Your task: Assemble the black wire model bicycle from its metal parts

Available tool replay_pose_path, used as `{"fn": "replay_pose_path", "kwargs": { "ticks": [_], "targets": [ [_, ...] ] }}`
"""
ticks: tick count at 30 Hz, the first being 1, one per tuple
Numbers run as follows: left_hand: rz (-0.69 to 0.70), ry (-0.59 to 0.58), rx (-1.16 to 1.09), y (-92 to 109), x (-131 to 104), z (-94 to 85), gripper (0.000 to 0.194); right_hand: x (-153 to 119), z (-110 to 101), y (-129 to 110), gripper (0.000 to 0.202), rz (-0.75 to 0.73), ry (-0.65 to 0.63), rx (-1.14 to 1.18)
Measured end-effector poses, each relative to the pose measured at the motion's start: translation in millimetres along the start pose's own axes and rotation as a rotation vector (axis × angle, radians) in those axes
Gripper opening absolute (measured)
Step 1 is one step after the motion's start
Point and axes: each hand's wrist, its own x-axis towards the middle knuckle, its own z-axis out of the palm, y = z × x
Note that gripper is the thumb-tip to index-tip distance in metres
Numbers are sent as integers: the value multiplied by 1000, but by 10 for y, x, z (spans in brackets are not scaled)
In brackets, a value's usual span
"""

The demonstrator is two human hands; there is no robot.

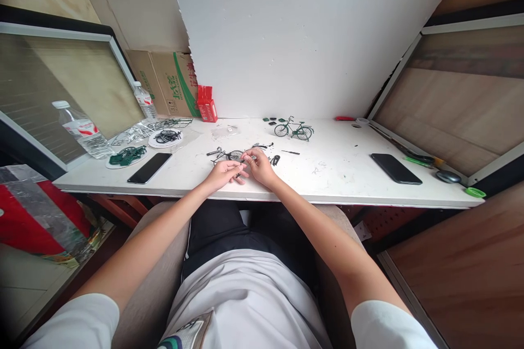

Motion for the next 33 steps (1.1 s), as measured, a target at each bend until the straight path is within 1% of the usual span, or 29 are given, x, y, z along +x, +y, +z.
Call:
{"fn": "replay_pose_path", "kwargs": {
  "ticks": [8, 15, 22, 33],
  "targets": [
    [11, -10, -13, -34, 8, -7, 46, -5, 8, -5, 29, -9, -32, -20],
    [37, -19, -14, -40, 19, -14, 43, -1, 5, -2, 26, -4, -72, -20],
    [32, -16, -18, -24, 17, -11, 40, -2, 5, 16, 27, 29, -107, -13],
    [10, 6, 8, 45, -14, 12, 35, -8, 17, 42, 32, 20, -73, -23]
  ]
}}
